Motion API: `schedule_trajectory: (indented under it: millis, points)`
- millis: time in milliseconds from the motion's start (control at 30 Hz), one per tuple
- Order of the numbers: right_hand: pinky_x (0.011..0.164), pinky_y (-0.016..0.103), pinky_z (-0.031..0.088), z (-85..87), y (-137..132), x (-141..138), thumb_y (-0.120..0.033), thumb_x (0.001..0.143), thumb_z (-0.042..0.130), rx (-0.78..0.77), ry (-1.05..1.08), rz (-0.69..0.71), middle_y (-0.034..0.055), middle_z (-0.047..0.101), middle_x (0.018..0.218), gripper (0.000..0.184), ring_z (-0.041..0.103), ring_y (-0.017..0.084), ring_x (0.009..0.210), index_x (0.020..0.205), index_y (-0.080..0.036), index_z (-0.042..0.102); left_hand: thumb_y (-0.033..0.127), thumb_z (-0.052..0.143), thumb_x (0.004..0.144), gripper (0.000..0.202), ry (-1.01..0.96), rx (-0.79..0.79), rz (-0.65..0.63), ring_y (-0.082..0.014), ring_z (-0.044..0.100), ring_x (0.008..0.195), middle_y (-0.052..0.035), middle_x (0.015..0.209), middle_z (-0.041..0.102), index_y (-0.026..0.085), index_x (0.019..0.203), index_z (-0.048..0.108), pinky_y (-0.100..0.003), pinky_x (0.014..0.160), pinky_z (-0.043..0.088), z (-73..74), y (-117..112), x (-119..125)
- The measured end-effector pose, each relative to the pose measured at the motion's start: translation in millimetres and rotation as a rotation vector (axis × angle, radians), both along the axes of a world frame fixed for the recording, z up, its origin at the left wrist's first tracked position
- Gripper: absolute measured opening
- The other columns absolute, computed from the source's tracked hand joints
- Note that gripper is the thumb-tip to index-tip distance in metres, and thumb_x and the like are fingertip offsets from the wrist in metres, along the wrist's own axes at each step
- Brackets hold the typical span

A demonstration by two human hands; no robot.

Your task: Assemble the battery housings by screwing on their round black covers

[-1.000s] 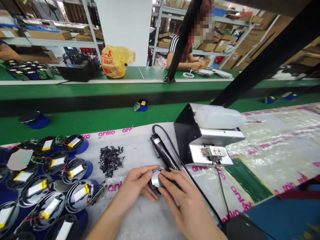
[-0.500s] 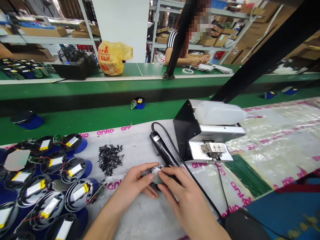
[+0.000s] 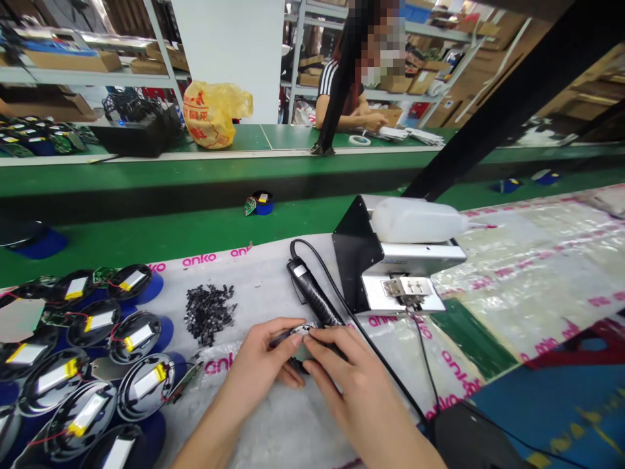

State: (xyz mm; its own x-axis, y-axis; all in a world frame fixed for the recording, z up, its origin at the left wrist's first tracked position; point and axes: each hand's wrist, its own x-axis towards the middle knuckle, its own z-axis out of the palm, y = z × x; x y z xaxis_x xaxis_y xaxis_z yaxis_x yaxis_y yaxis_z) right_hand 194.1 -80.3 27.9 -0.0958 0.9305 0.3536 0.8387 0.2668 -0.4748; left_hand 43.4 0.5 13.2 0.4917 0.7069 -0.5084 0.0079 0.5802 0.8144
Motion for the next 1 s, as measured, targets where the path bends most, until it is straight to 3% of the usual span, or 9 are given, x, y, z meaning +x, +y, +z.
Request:
schedule_trajectory:
  millis: [267,567,733,1000]
  points:
    - [0.078,0.039,0.063,0.7,1.9,3.9,-0.008,0.096,0.052,-0.007,-0.009,0.046,0.0149,0.065,0.107,0.027,0.066,0.026,0.095,0.116,-0.012,0.07,0.054,0.087,0.066,0.08,-0.07,-0.061,-0.057,-0.0206,0.076,0.056,-0.0067,0.074,0.081,0.01,0.129,0.065,-0.027,0.056,0.061,-2.6,0.3,-8.3]
    - [0.079,0.038,0.062,5.9,6.0,8.2,-0.009,0.097,0.053,-0.069,-0.012,0.092,0.0126,0.068,0.107,0.027,0.066,0.025,0.094,0.117,-0.015,0.071,0.05,0.082,0.069,0.051,0.048,0.016,0.058,-0.013,0.065,0.035,-0.0036,0.074,0.079,0.013,0.104,0.074,-0.02,0.035,0.05,-1.0,-4.2,6.1]
    - [0.079,0.039,0.062,1.7,4.9,2.3,-0.007,0.097,0.051,0.011,-0.014,0.026,0.0136,0.069,0.108,0.027,0.065,0.026,0.096,0.113,-0.015,0.071,0.05,0.079,0.074,0.052,0.036,0.057,0.044,-0.0142,0.067,0.04,-0.0033,0.07,0.079,0.014,0.11,0.073,-0.02,0.039,0.052,-4.6,-8.2,4.7]
    - [0.083,0.039,0.061,-1.2,2.1,8.2,-0.006,0.091,0.061,-0.059,0.109,-0.006,0.0075,0.072,0.105,0.028,0.066,0.024,0.097,0.115,-0.02,0.066,0.045,0.08,0.076,0.058,0.011,0.1,-0.042,-0.016,0.07,0.05,-0.0013,0.066,0.076,0.012,0.122,0.066,-0.023,0.049,0.058,-6.3,-8.7,-2.2]
